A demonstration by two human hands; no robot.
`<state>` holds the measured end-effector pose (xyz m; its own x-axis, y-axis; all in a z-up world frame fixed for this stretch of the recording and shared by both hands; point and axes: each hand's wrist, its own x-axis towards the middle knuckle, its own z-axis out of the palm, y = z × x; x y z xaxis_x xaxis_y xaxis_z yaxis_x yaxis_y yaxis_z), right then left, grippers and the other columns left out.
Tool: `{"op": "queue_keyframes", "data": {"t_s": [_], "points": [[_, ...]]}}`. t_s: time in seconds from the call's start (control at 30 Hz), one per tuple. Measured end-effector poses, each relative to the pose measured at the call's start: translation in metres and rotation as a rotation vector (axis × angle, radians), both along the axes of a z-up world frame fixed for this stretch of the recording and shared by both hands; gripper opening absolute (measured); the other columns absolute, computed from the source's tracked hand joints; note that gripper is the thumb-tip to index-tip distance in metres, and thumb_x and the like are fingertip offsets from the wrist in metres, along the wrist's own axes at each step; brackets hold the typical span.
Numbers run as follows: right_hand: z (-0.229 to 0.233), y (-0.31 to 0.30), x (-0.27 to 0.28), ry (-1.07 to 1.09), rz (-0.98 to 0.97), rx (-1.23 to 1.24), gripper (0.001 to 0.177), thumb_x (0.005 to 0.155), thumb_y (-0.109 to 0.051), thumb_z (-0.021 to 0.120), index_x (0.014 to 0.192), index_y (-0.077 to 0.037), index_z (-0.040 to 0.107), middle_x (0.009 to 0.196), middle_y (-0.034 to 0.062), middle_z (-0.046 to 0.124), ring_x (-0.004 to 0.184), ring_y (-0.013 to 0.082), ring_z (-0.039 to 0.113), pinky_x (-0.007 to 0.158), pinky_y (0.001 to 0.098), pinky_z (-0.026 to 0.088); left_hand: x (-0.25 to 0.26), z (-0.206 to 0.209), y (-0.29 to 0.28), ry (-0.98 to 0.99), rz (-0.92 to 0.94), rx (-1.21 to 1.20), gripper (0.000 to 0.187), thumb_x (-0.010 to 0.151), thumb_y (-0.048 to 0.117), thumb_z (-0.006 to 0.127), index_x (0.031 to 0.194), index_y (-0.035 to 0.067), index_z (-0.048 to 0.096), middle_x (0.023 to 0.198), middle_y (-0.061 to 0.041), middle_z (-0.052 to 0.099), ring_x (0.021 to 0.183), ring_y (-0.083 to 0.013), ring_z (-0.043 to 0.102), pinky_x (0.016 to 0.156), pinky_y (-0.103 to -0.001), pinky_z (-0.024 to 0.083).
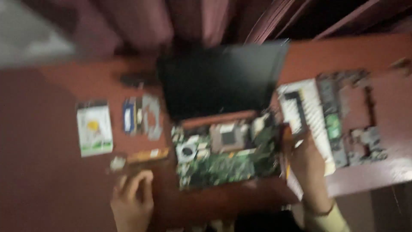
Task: A person is seen repairing a laptop by connecting internal ribbon cables to the motherboard and using a screwdriver to secure components.
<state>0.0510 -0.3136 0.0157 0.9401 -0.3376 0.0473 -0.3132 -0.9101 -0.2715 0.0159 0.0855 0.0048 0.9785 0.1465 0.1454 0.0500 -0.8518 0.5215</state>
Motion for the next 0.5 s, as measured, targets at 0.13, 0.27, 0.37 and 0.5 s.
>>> {"op": "queue_keyframes", "data": {"t_s": [0.13, 0.27, 0.37, 0.5], "points": [[0.012, 0.003, 0.008, 0.153, -0.089, 0.062, 0.067, 0.081, -0.019, 0.067, 0.14, -0.002, 0.041, 0.064, 0.012, 0.067, 0.045, 0.0286, 0.065, 0.041, 0.0386, 0.051, 0.038, 0.044, -0.06, -0.125, -0.095, -0.328, 0.019, 0.077, 0.006, 0.072, 0.095, 0.011, 0.069, 0.095, -0.003, 0.071, 0.076, -0.0154, 0.068, 0.067, -0.026, 0.053], [0.011, -0.024, 0.007, 0.085, 0.009, 0.248, 0.062, 0.073, -0.015, 0.07, 0.131, -0.007, 0.051, 0.086, 0.0134, 0.071, 0.059, 0.0316, 0.069, 0.05, 0.0409, 0.052, 0.073, 0.061, -0.102, -0.084, -0.276, -0.559, 0.016, 0.079, 0.005, 0.067, 0.095, 0.007, 0.068, 0.092, -0.002, 0.073, 0.067, -0.0127, 0.065, 0.059, -0.024, 0.05], [0.046, -0.018, 0.012, 0.017, 0.034, 0.665, 0.067, 0.071, -0.001, 0.069, 0.134, -0.008, 0.048, 0.085, 0.0107, 0.068, 0.065, 0.0227, 0.071, 0.054, 0.033, 0.056, 0.085, 0.055, -0.12, -0.052, -0.362, -0.851, 0.014, 0.085, 0.003, 0.062, 0.098, 0.0, 0.066, 0.097, -0.008, 0.072, 0.084, -0.0156, 0.066, 0.076, -0.026, 0.053], [0.096, 0.053, 0.034, -0.278, 0.06, 1.448, 0.087, 0.066, 0.018, 0.049, 0.145, -0.016, 0.037, 0.104, 0.0135, 0.057, 0.08, 0.0214, 0.059, 0.069, 0.036, 0.055, 0.092, 0.024, -0.128, 0.074, -0.457, -1.212, 0.012, 0.093, 0.004, 0.058, 0.102, -0.001, 0.065, 0.102, -0.014, 0.073, 0.101, -0.0211, 0.071, 0.092, -0.029, 0.055]]}}
